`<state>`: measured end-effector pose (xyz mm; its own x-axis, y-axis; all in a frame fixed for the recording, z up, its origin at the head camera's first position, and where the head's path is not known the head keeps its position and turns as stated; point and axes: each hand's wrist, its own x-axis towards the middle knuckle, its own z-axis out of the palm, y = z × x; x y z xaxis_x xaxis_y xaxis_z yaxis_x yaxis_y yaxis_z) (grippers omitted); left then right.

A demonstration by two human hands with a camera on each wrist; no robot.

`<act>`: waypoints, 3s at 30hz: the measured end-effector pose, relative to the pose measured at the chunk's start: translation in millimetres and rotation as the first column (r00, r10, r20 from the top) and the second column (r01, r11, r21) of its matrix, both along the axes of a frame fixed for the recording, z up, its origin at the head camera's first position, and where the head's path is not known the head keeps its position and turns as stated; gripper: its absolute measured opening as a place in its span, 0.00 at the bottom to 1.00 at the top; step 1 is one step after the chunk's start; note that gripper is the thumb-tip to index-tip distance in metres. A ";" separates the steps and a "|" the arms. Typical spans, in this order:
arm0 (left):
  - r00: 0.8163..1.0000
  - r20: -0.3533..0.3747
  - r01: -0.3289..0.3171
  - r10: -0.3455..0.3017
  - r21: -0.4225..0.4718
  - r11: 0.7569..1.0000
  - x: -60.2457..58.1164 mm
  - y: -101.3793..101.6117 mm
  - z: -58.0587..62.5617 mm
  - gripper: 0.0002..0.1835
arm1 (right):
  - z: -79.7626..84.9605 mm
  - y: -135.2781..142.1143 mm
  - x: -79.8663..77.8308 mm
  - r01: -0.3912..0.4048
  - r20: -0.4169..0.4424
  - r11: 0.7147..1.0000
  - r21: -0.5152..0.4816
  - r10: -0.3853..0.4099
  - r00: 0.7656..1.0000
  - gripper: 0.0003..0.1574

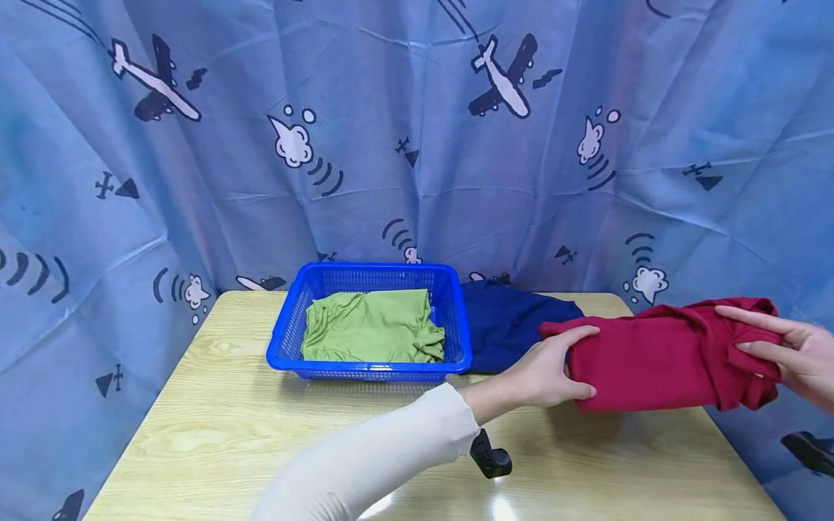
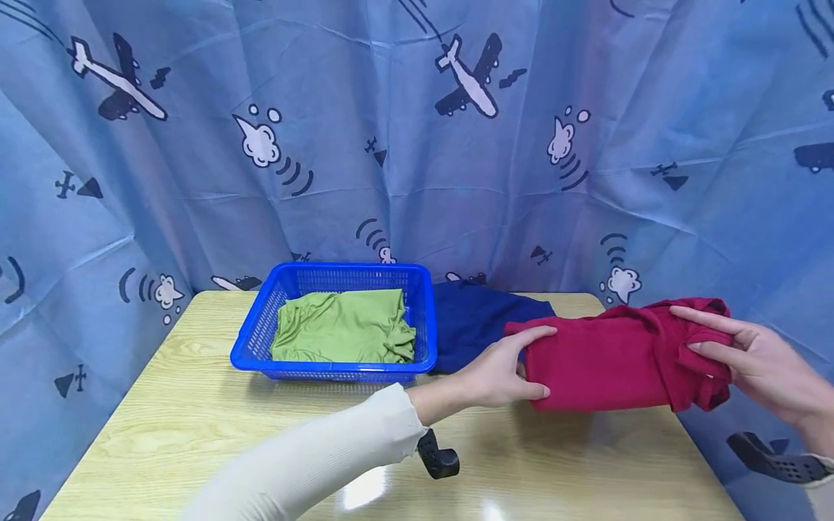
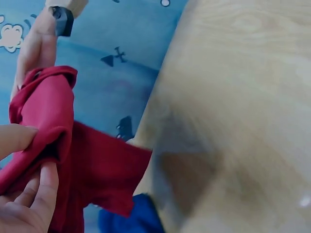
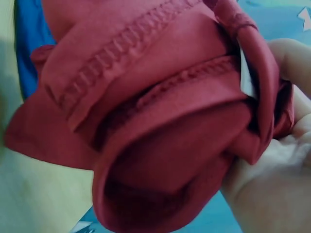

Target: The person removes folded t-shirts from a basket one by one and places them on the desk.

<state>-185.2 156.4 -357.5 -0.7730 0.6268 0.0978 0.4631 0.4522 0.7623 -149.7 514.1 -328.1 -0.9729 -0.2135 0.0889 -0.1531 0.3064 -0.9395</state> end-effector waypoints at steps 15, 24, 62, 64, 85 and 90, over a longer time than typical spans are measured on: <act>0.989 0.105 -0.097 0.108 -0.105 0.990 10.7 33.9 -64.7 0.50 | -52.9 13.7 -4.2 0.094 0.207 0.953 0.288 -0.158 0.965 0.43; 0.983 0.148 -0.080 0.104 -0.160 0.984 17.1 42.4 -92.1 0.51 | -85.9 20.2 -2.4 -0.004 0.339 0.988 0.152 -0.048 0.940 0.40; 0.986 0.156 -0.008 0.052 -0.271 0.962 10.2 40.2 -128.7 0.45 | -132.8 22.2 -17.2 -0.104 0.386 0.809 0.578 -0.159 0.909 0.53; 0.986 0.160 0.000 0.045 -0.270 0.963 10.2 40.3 -128.9 0.45 | -133.4 23.2 -18.4 -0.113 0.398 0.800 0.589 -0.166 0.902 0.54; 0.988 0.154 0.057 -0.027 -0.197 0.979 7.4 37.7 -134.7 0.45 | -135.3 30.0 -17.1 -0.048 0.299 0.765 0.642 -0.193 0.935 0.51; 0.989 0.146 0.048 -0.021 -0.187 0.981 7.8 36.5 -132.6 0.44 | -134.8 30.2 -17.3 -0.046 0.281 0.762 0.646 -0.182 0.942 0.49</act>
<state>-177.4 192.9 -490.1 -0.7481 0.6498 -0.1348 0.3738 0.5805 0.7234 -167.0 544.3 -462.9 -0.9365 -0.0408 -0.3483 0.1534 0.8455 -0.5115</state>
